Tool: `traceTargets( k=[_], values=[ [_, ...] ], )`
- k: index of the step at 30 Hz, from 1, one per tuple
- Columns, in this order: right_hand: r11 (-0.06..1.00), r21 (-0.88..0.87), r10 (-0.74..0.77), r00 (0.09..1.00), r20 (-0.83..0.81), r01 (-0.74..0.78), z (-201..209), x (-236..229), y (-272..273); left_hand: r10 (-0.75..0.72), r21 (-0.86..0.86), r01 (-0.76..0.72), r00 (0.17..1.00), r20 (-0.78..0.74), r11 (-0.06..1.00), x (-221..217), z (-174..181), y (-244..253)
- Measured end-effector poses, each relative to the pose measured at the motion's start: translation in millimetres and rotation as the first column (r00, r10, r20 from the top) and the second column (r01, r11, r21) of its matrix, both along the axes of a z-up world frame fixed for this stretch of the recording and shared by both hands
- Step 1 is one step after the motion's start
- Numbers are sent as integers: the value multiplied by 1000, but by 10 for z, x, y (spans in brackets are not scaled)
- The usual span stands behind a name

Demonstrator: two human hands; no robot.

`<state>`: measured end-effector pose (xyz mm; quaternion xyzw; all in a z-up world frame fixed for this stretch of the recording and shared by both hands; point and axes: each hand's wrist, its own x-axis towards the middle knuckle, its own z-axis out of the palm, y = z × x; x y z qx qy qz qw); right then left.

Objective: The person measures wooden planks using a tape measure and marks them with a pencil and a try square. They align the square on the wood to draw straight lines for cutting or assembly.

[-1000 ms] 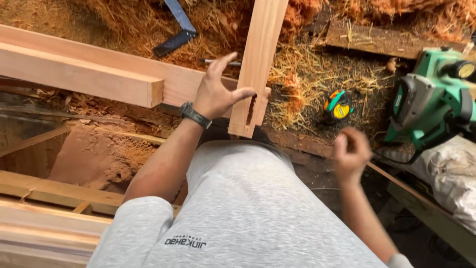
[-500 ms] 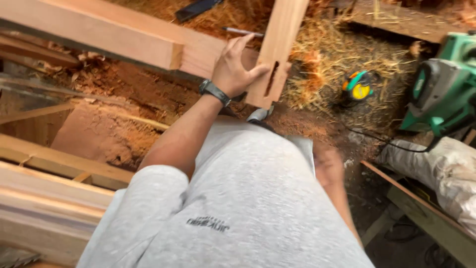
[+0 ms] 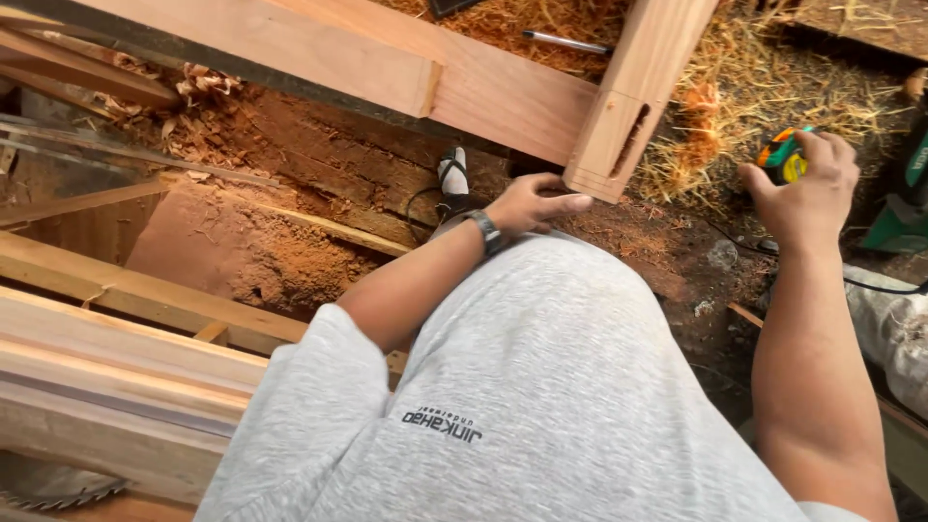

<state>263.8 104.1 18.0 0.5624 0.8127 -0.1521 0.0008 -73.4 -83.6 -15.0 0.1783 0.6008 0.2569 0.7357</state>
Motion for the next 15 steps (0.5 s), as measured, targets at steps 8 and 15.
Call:
traceTargets(
  k=[8, 15],
  values=[
    [994, 68, -80, 992, -97, 87, -9, -80, 25, 108, 113, -101, 993, -52, 988, 130, -222, 150],
    [941, -176, -335, 714, -614, 290, 56, -39, -283, 143, 254, -163, 985, 97, 953, 88, -143, 111]
  ],
)
